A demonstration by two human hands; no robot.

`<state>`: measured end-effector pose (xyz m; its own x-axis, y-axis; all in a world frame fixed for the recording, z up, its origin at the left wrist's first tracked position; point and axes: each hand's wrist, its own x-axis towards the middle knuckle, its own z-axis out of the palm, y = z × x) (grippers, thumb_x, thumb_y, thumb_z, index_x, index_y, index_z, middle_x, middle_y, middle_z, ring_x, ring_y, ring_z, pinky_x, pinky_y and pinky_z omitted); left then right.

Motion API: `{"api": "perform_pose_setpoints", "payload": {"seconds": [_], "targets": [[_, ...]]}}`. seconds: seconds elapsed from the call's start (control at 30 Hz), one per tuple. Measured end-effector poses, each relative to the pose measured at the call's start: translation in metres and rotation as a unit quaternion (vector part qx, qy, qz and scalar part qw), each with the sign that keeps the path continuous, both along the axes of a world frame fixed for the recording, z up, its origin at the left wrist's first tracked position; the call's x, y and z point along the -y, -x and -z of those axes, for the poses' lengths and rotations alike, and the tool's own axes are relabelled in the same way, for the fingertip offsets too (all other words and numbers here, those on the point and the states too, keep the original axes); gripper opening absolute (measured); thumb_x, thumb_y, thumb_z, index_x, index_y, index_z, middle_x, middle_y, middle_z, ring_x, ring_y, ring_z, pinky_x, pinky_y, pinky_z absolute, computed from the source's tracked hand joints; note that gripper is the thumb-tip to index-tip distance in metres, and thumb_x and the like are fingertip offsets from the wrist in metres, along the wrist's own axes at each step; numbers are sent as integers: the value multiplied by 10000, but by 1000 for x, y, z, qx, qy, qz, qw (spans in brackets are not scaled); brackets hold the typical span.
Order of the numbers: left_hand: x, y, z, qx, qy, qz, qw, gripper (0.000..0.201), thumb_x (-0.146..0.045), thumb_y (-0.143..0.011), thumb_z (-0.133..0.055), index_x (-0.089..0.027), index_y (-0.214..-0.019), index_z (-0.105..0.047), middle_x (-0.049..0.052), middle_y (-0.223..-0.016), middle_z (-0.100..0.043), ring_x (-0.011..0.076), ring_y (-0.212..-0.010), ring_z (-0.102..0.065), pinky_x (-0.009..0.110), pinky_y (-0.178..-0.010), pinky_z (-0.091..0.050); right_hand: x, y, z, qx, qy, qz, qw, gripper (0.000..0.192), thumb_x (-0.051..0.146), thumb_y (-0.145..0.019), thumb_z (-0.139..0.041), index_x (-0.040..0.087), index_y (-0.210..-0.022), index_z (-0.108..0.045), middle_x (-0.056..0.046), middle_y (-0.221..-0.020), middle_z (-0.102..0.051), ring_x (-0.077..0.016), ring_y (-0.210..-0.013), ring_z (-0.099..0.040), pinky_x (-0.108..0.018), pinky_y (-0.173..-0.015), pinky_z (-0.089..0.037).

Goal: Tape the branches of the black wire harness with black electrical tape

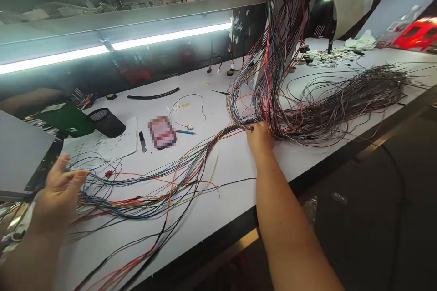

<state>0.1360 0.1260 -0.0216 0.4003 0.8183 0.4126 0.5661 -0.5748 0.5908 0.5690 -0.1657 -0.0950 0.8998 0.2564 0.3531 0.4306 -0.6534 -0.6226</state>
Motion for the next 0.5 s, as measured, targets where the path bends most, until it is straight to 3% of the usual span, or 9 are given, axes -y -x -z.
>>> {"api": "perform_pose_setpoints", "payload": {"seconds": [0.07,0.13,0.2,0.27,0.33,0.43,0.5], "targets": [[4,-6,1,-48,52,-44,997,213,-461,-841,-551,-296,-946,-638,-39,-1421,-438,287,-1292,-415,543,-1083,-290,4,-5,-1,2,-41,44,998,135,250,-740,-564,199,-827,-653,-86,-925,-605,-254,-973,-532,-429,-899,-407],[10,-13,5,-37,48,-122,991,434,-442,-800,-591,-265,-1195,-553,73,-1357,-480,293,-1211,-485,541,-1032,-361,10,-11,-4,10,-95,87,992,164,244,-770,-509,197,-878,-624,-72,-904,-613,-231,-897,-556,-413,-851,-429],[21,-20,10,8,-7,-150,989,703,-437,-745,-654,-202,-1358,-402,144,-1340,-455,294,-1148,-518,518,-1007,-397,15,-18,-5,24,-155,121,980,193,246,-788,-468,188,-930,-585,-63,-902,-614,-208,-855,-566,-386,-829,-443],[38,-27,12,11,-86,-83,993,752,-444,-744,-664,-182,-1384,-368,155,-1320,-454,297,-1131,-515,507,-1015,-387,19,-24,-7,43,-213,146,965,207,244,-798,-432,175,-956,-546,-65,-907,-602,-192,-844,-569,-365,-826,-455],[61,-36,12,-42,-136,49,989,559,-435,-811,-603,-194,-1298,-473,128,-1231,-521,298,-1134,-504,497,-1020,-369,20,-28,-7,58,-263,163,949,204,243,-802,-402,173,-956,-516,-67,-908,-582,-184,-842,-570,-360,-828,-464],[98,-62,9,-131,-124,234,955,307,-401,-887,-513,-230,-1132,-586,82,-1149,-588,263,-1110,-524,444,-992,-380,17,-31,-5,68,-317,168,931,173,242,-792,-394,193,-924,-494,-57,-893,-563,-183,-843,-576,-366,-822,-474],[121,-88,7,-172,-96,274,941,338,-443,-886,-511,-233,-1141,-580,73,-1167,-594,253,-1117,-520,426,-977,-386,14,-32,-4,63,-342,160,924,140,244,-771,-421,200,-884,-490,-44,-856,-556,-180,-824,-582,-358,-802,-483]]}}
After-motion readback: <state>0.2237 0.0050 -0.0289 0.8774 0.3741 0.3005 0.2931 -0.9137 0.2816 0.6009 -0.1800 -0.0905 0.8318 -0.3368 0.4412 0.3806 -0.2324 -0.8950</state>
